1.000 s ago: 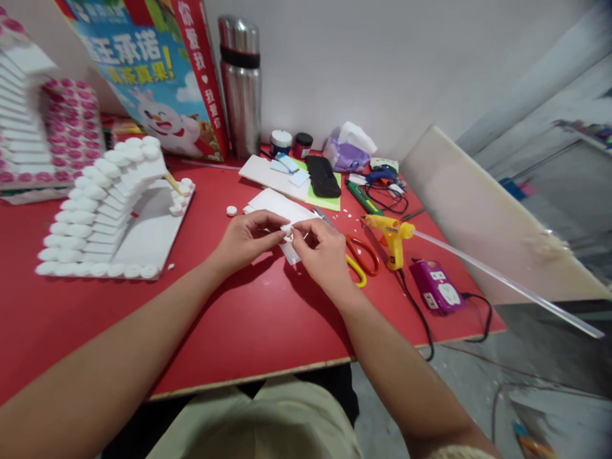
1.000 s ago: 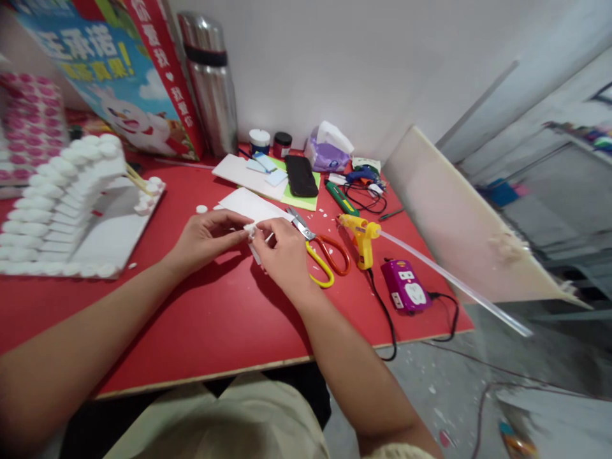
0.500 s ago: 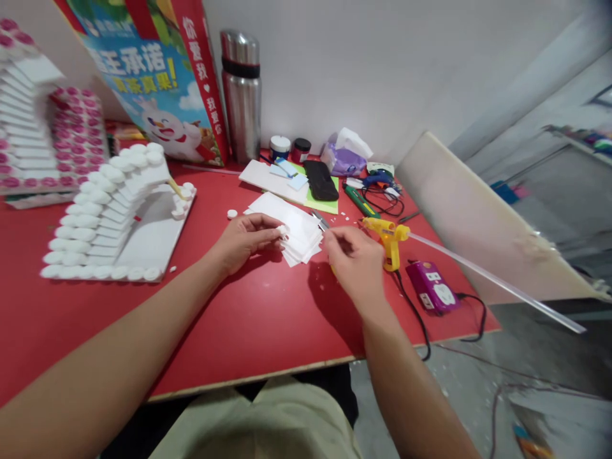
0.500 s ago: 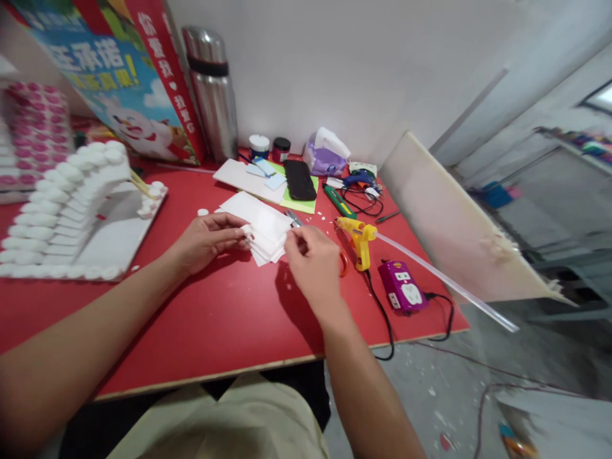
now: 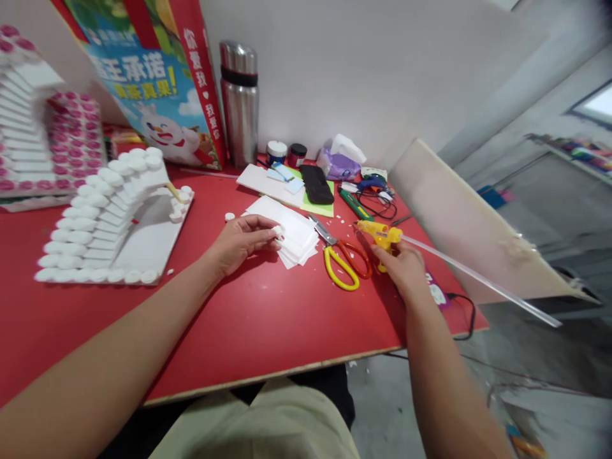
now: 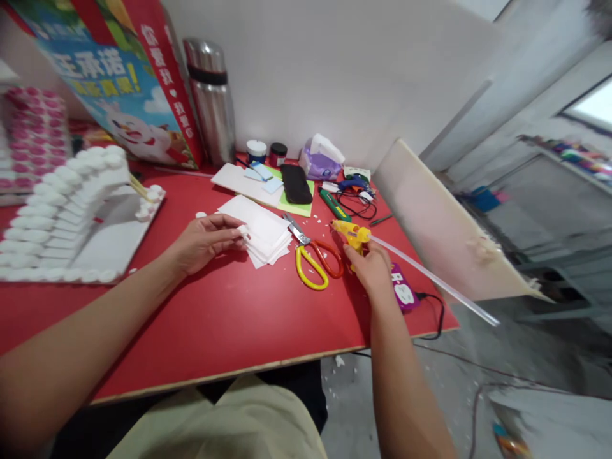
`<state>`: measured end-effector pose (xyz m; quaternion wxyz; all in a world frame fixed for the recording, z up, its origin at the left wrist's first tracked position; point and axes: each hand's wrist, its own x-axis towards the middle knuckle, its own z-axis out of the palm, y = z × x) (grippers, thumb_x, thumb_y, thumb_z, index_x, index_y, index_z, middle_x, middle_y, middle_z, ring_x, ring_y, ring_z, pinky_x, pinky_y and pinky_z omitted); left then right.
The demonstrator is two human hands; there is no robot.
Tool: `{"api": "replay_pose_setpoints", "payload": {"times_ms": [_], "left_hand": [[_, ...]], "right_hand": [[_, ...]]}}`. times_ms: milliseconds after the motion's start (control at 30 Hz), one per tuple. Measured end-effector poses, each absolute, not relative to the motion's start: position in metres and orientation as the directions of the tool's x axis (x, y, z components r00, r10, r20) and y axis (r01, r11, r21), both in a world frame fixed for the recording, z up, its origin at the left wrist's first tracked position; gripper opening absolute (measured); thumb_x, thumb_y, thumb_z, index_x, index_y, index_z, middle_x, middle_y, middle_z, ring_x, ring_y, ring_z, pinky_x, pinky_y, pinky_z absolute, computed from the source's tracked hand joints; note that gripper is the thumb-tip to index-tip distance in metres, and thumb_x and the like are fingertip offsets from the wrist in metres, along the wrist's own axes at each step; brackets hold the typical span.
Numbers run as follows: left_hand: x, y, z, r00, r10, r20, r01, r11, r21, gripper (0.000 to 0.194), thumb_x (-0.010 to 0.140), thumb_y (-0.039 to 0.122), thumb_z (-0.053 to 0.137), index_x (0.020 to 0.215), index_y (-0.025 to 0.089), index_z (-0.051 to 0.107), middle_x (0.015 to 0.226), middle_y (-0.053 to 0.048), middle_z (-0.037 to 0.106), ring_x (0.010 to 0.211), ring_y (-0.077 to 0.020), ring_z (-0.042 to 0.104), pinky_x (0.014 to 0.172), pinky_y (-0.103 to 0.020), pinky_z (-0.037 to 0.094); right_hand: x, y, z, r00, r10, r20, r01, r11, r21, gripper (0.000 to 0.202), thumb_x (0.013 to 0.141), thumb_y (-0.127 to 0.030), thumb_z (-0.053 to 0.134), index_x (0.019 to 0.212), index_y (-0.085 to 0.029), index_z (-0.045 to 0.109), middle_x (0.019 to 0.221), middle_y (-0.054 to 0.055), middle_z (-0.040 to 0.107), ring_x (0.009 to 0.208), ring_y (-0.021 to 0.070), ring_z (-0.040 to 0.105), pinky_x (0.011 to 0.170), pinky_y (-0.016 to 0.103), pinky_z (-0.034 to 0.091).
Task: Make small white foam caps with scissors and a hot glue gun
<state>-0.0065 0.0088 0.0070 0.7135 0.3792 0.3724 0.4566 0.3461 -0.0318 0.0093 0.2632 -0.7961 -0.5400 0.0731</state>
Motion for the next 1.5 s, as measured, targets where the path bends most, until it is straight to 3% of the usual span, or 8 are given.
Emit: {"api": "replay_pose_setpoints", "payload": {"times_ms": [100, 233, 367, 500, 600, 1033, 1500], "left_hand": [[-0.007, 0.009, 0.007, 0.302, 0.937, -0.177, -0.379, 0.289, 0.879, 0.038, 0.061, 0.026, 0.093, 0.088, 0.010, 0.071, 0.079, -0.007, 0.075, 0.062, -0.0171, 0.071, 0.059, -0.034, 0.064], [-0.008, 0.009, 0.005, 0.311, 0.930, -0.197, -0.370, 0.309, 0.876, 0.039, 0.061, 0.027, 0.092, 0.090, 0.011, 0.071, 0.077, -0.007, 0.074, 0.063, -0.0180, 0.070, 0.059, -0.037, 0.064], [-0.007, 0.009, 0.002, 0.314, 0.925, -0.212, -0.329, 0.316, 0.890, 0.038, 0.063, 0.027, 0.092, 0.092, 0.012, 0.071, 0.078, -0.006, 0.074, 0.064, -0.0178, 0.071, 0.063, -0.037, 0.064], [-0.007, 0.010, -0.002, 0.322, 0.928, -0.188, -0.283, 0.284, 0.916, 0.036, 0.066, 0.028, 0.091, 0.093, 0.012, 0.072, 0.078, -0.005, 0.074, 0.066, -0.0161, 0.072, 0.068, -0.032, 0.063], [-0.008, 0.011, -0.005, 0.324, 0.932, -0.163, -0.263, 0.255, 0.931, 0.035, 0.066, 0.028, 0.091, 0.092, 0.012, 0.073, 0.078, -0.005, 0.075, 0.067, -0.0156, 0.072, 0.070, -0.031, 0.062], [-0.007, 0.010, -0.006, 0.343, 0.934, -0.102, -0.203, 0.180, 0.962, 0.032, 0.069, 0.029, 0.088, 0.092, 0.012, 0.073, 0.074, -0.004, 0.074, 0.064, -0.0134, 0.069, 0.067, -0.028, 0.058], [-0.008, 0.012, -0.007, 0.332, 0.932, -0.146, -0.222, 0.228, 0.948, 0.034, 0.067, 0.032, 0.091, 0.091, 0.014, 0.075, 0.076, -0.007, 0.075, 0.067, -0.0161, 0.071, 0.067, -0.029, 0.059]], "right_hand": [[0.344, -0.019, 0.011, 0.461, 0.885, 0.071, 0.777, -0.364, -0.513, 0.036, 0.077, -0.048, 0.068, 0.059, -0.018, 0.065, 0.061, 0.009, 0.066, 0.063, 0.0244, 0.063, 0.062, 0.035, 0.045], [0.326, -0.030, 0.020, 0.505, 0.854, 0.123, 0.536, -0.199, -0.820, 0.034, 0.075, -0.050, 0.070, 0.076, -0.016, 0.072, 0.061, 0.005, 0.067, 0.059, 0.0193, 0.060, 0.057, 0.030, 0.045], [0.291, -0.057, 0.045, 0.259, 0.965, 0.052, 0.367, -0.048, -0.929, 0.031, 0.081, -0.049, 0.072, 0.074, -0.019, 0.071, 0.063, 0.003, 0.066, 0.059, 0.0164, 0.059, 0.061, 0.029, 0.048], [0.254, -0.074, 0.058, 0.017, 1.000, -0.010, 0.519, -0.017, -0.855, 0.036, 0.089, -0.045, 0.064, 0.067, -0.018, 0.070, 0.076, 0.007, 0.072, 0.076, 0.0210, 0.066, 0.073, 0.031, 0.051], [0.237, -0.077, 0.053, -0.050, 0.999, 0.001, 0.619, 0.031, -0.785, 0.041, 0.092, -0.045, 0.058, 0.064, -0.018, 0.070, 0.079, 0.007, 0.073, 0.080, 0.0216, 0.067, 0.075, 0.031, 0.049], [0.228, -0.075, 0.044, -0.084, 0.996, 0.035, 0.693, 0.084, -0.716, 0.045, 0.096, -0.046, 0.055, 0.061, -0.020, 0.064, 0.067, 0.003, 0.067, 0.070, 0.0181, 0.062, 0.071, 0.030, 0.043], [0.226, -0.077, 0.046, -0.100, 0.992, 0.076, 0.715, 0.125, -0.688, 0.041, 0.097, -0.043, 0.056, 0.061, -0.022, 0.059, 0.067, 0.002, 0.065, 0.067, 0.0184, 0.058, 0.068, 0.032, 0.042]]}}
